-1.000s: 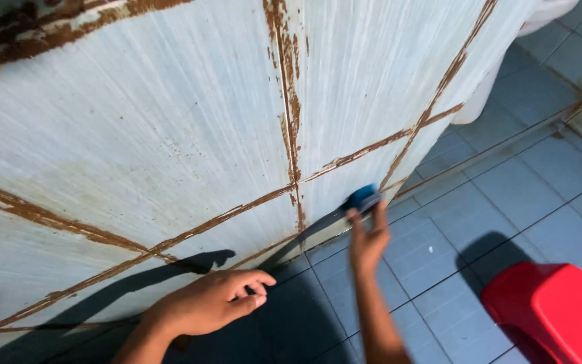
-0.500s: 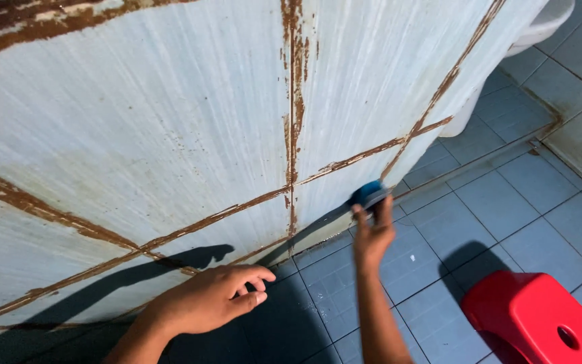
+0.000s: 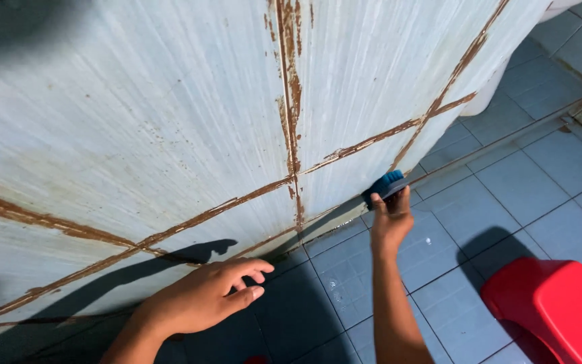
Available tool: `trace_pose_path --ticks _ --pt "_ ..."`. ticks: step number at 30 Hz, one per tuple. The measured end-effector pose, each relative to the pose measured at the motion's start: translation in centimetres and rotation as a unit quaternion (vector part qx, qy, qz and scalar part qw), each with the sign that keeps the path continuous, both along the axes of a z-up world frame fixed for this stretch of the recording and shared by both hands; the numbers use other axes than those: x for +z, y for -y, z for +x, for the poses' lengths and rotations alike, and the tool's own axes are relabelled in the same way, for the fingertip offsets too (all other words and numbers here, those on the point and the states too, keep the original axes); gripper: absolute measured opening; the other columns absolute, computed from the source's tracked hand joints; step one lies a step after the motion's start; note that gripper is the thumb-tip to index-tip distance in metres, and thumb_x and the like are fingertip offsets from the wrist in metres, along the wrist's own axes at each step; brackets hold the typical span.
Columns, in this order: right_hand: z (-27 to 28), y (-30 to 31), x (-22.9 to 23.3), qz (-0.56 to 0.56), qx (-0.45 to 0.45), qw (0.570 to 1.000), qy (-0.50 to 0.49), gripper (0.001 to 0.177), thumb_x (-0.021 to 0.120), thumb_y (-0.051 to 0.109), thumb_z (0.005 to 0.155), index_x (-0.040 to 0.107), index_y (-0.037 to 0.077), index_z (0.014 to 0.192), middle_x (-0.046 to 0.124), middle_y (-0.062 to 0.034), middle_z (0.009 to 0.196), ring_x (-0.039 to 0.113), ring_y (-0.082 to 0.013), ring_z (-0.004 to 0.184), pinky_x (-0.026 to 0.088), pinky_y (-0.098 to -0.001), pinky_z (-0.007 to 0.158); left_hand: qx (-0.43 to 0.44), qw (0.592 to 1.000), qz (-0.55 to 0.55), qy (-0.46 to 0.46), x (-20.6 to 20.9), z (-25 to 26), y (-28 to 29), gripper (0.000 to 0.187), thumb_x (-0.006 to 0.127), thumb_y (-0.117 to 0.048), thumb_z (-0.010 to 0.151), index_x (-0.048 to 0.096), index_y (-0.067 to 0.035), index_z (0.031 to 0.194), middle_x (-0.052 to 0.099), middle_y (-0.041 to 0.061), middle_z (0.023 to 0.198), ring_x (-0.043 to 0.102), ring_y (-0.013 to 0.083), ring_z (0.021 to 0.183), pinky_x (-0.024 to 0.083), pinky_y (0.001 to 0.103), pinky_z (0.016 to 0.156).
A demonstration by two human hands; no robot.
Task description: The person scrubs a tiled wall with a blue scrub brush, repeatedly dipping the brush into a yellow water container and applying water to the wall while scrubbing. The person uses both hands to scrub and occasionally refills the brush with water from the container.
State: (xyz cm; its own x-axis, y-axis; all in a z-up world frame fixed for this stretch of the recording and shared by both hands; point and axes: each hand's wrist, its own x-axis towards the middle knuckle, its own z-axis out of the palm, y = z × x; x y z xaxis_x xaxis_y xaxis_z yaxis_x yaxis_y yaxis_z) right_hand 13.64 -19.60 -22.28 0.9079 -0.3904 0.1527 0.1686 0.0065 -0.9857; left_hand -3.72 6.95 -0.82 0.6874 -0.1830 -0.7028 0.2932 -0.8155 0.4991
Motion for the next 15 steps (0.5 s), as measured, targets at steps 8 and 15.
trace_pose_path --ticks 8,15 --pt "-8.4 -8.1 -4.2 -0.121 0.088 0.989 -0.006 0.075 0.077 0.021 0.087 0.042 0.000 0.150 0.048 -0.0212 0.154 0.044 -0.0327 0.147 0.039 -0.0447 0.120 -0.002 0.999 -0.025 0.048 -2.0 2.6 0.4 0.049 0.052 -0.043 0.097 0.056 -0.032 0.144 0.072 -0.008 0.137 0.072 0.0118 0.118 0.055 0.031 0.092" --pt "0.4 1.1 -0.7 -0.056 0.032 0.997 -0.041 0.063 0.075 0.022 0.089 0.052 0.000 0.144 0.066 -0.0142 0.135 0.065 -0.0226 0.122 0.058 -0.0401 0.102 -0.053 0.999 -0.005 0.011 -0.7 1.3 1.6 0.045 0.050 -0.045 0.097 0.058 -0.036 0.141 0.072 -0.012 0.134 0.075 0.0104 0.109 0.053 0.029 0.090"
